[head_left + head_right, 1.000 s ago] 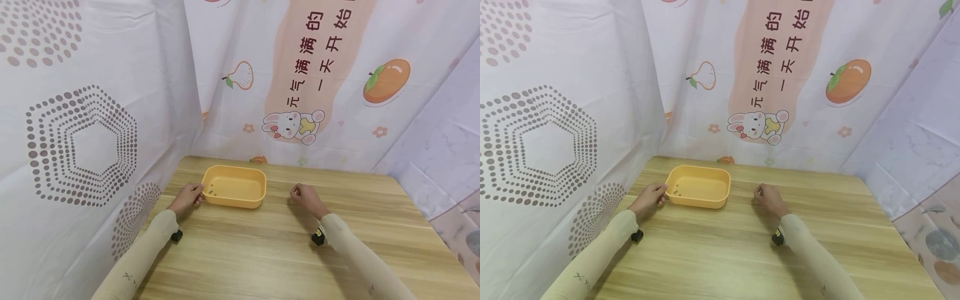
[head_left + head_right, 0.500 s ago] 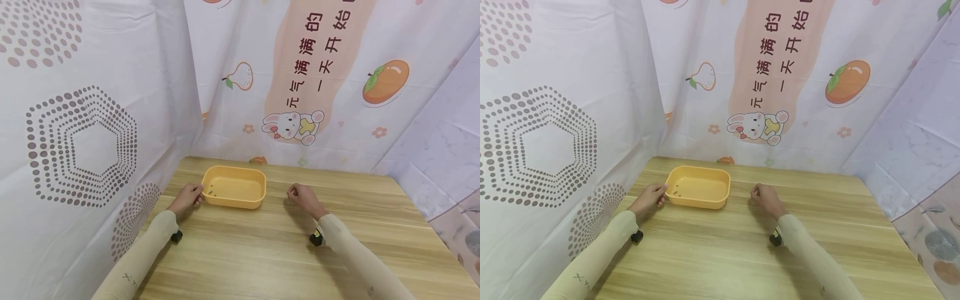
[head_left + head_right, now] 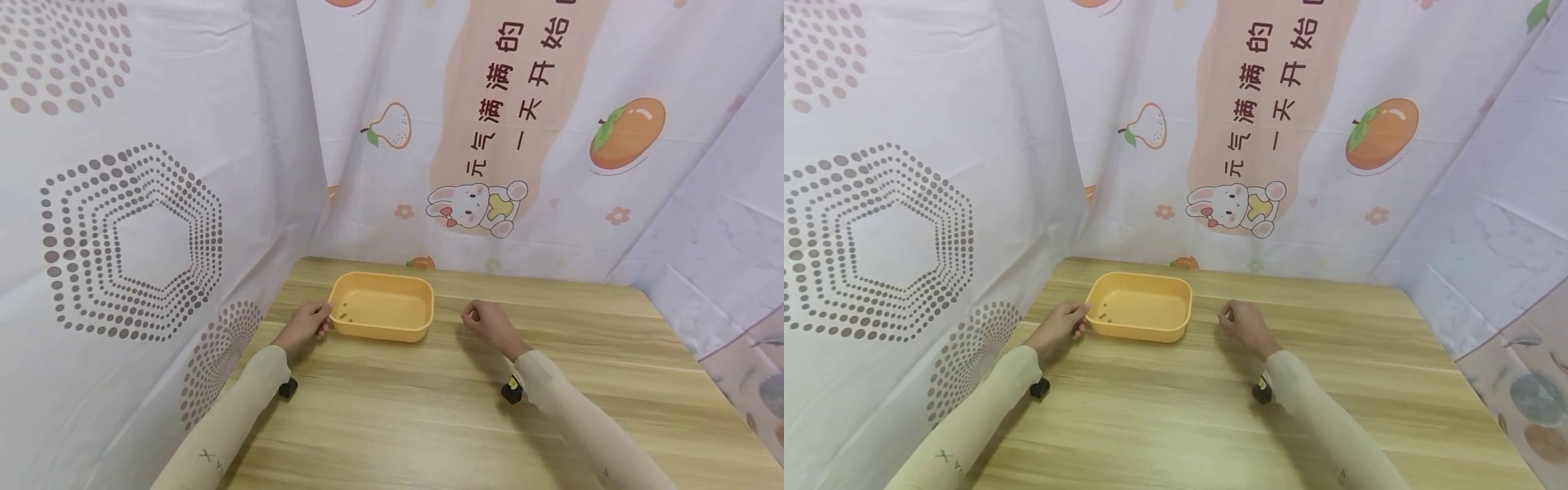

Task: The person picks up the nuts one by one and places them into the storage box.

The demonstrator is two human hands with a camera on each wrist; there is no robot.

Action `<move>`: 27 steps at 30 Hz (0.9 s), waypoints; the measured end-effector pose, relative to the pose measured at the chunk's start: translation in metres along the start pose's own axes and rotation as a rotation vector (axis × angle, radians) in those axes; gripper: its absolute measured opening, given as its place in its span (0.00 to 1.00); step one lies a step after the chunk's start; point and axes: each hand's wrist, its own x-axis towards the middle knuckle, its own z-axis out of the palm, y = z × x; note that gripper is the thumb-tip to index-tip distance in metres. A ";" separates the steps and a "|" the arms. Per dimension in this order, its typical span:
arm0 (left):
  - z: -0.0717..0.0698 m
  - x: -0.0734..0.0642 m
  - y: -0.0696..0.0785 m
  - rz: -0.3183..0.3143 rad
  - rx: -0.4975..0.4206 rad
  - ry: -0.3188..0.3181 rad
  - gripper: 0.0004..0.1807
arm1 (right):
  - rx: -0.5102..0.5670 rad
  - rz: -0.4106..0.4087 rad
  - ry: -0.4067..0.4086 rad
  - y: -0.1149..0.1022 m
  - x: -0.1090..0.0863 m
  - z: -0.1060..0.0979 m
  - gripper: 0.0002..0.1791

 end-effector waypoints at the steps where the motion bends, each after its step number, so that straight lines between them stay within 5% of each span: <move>1: 0.000 0.000 0.000 -0.001 0.000 0.000 0.22 | 0.003 -0.002 0.001 -0.001 0.000 0.000 0.06; 27: 0.000 -0.001 0.002 0.029 0.006 -0.006 0.23 | 0.082 0.024 -0.065 -0.024 0.003 0.004 0.07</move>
